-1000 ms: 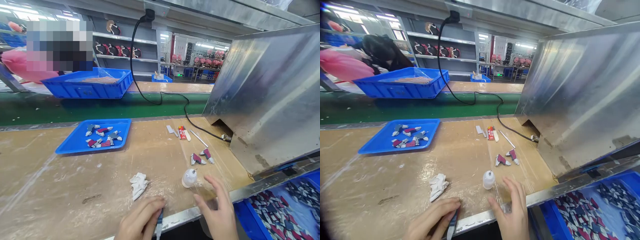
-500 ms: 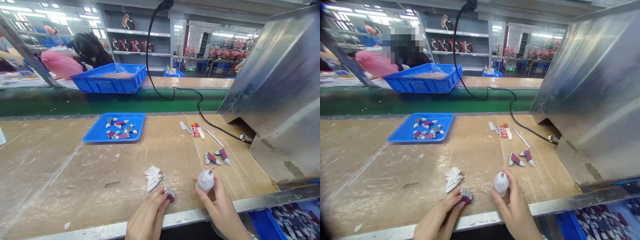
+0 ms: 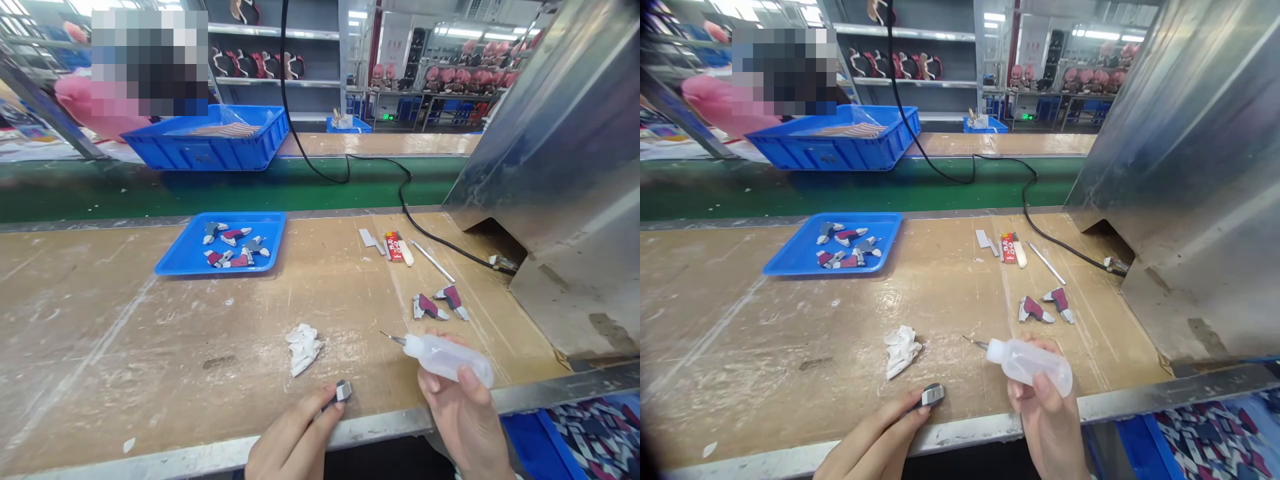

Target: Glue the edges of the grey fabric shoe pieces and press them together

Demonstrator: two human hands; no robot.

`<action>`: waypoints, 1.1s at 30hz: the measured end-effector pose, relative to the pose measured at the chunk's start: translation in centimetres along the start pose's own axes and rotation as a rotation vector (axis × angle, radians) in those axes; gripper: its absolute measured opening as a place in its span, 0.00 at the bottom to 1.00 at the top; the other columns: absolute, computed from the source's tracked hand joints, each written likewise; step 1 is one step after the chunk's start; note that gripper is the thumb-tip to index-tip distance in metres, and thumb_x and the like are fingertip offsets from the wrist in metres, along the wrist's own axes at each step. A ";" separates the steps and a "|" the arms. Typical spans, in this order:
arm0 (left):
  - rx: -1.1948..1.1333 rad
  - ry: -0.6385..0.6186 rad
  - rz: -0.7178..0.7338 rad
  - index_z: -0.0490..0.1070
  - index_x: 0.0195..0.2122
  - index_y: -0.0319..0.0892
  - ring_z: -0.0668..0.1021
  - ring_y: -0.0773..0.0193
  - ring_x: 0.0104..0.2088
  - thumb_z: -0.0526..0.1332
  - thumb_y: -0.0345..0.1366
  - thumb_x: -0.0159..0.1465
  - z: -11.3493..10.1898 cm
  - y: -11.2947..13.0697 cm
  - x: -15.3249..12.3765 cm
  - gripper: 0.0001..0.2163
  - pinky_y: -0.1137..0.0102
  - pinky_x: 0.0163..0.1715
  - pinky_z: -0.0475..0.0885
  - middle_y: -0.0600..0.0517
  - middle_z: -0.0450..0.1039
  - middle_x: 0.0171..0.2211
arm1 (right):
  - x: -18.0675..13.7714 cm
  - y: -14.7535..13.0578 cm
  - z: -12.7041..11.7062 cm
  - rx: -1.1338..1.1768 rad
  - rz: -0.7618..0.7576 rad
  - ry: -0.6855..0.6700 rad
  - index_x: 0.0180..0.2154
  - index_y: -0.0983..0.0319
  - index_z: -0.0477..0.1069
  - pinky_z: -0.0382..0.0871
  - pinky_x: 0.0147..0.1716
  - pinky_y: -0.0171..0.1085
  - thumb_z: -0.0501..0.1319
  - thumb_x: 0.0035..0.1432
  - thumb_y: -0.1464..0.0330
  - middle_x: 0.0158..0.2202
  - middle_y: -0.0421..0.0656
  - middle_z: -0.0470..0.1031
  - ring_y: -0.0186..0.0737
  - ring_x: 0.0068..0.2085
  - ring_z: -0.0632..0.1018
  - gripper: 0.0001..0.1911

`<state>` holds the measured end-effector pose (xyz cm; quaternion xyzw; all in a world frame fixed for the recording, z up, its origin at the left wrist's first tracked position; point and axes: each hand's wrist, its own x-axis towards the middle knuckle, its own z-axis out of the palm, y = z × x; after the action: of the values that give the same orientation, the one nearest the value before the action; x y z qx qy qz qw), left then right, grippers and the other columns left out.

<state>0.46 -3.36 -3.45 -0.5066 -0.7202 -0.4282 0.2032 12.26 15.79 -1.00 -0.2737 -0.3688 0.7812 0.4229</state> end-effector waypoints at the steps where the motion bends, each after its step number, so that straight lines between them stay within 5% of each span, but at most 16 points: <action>1: -0.004 -0.012 0.004 0.79 0.47 0.37 0.80 0.63 0.51 0.59 0.17 0.68 -0.1 0.0 0.0 0.14 0.71 0.51 0.77 0.46 0.79 0.50 | -0.1 -0.1 0.5 0.014 0.023 0.019 0.35 0.58 0.77 0.68 0.16 0.28 0.76 0.45 0.56 0.37 0.41 0.80 0.28 0.20 0.71 0.18; 3: -0.017 -0.035 0.011 0.79 0.47 0.37 0.81 0.61 0.51 0.61 0.14 0.65 -0.3 0.2 0.1 0.16 0.70 0.51 0.77 0.46 0.79 0.51 | -0.3 -0.2 1.0 0.024 0.048 0.038 0.34 0.58 0.75 0.71 0.18 0.30 0.77 0.43 0.59 0.43 0.41 0.81 0.28 0.19 0.72 0.19; 7: -0.025 -0.060 0.013 0.79 0.46 0.35 0.81 0.60 0.52 0.62 0.08 0.58 -0.6 0.5 0.5 0.20 0.68 0.52 0.78 0.46 0.79 0.51 | -0.8 0.1 0.4 -0.002 -0.024 0.079 0.36 0.57 0.72 0.68 0.16 0.26 0.75 0.47 0.62 0.37 0.39 0.80 0.28 0.21 0.72 0.17; 12: -0.040 -0.023 0.016 0.80 0.46 0.34 0.81 0.60 0.51 0.61 0.10 0.61 -0.1 0.3 0.5 0.18 0.68 0.52 0.79 0.46 0.79 0.51 | -1.8 1.9 -0.2 -0.287 -0.338 -0.068 0.39 0.57 0.73 0.77 0.22 0.34 0.69 0.57 0.65 0.31 0.42 0.78 0.43 0.30 0.81 0.09; 16: -0.037 0.016 0.101 0.80 0.45 0.33 0.81 0.60 0.51 0.61 0.12 0.62 0.3 -0.3 0.1 0.16 0.68 0.51 0.80 0.46 0.79 0.51 | -2.2 2.9 0.7 -0.416 -0.512 -0.128 0.39 0.58 0.72 0.79 0.30 0.34 0.67 0.60 0.66 0.31 0.41 0.79 0.39 0.31 0.82 0.06; 20: -0.038 0.019 0.094 0.80 0.46 0.33 0.81 0.61 0.52 0.61 0.12 0.62 0.3 -0.6 0.1 0.16 0.68 0.51 0.80 0.46 0.79 0.51 | -2.2 3.0 1.5 -0.430 -0.477 -0.172 0.40 0.58 0.72 0.79 0.30 0.32 0.67 0.61 0.65 0.30 0.39 0.80 0.38 0.30 0.83 0.07; 24: -0.042 0.027 0.077 0.80 0.44 0.33 0.81 0.61 0.52 0.62 0.14 0.63 0.3 -0.2 0.3 0.13 0.69 0.52 0.80 0.45 0.80 0.51 | -2.4 2.8 1.9 -0.491 -0.397 -0.076 0.38 0.58 0.73 0.78 0.30 0.30 0.71 0.57 0.60 0.31 0.39 0.81 0.37 0.30 0.82 0.12; 33: -0.039 0.050 0.068 0.80 0.42 0.35 0.83 0.60 0.48 0.63 0.15 0.64 0.6 0.0 0.5 0.12 0.69 0.47 0.82 0.46 0.82 0.46 | -2.9 2.8 2.8 -0.420 -0.181 -0.023 0.36 0.58 0.70 0.66 0.15 0.29 0.72 0.54 0.52 0.29 0.40 0.81 0.31 0.17 0.71 0.20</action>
<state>0.32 -2.59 -3.41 -0.5237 -0.6889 -0.4475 0.2256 10.30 11.30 -1.27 -0.3127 -0.5511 0.6491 0.4208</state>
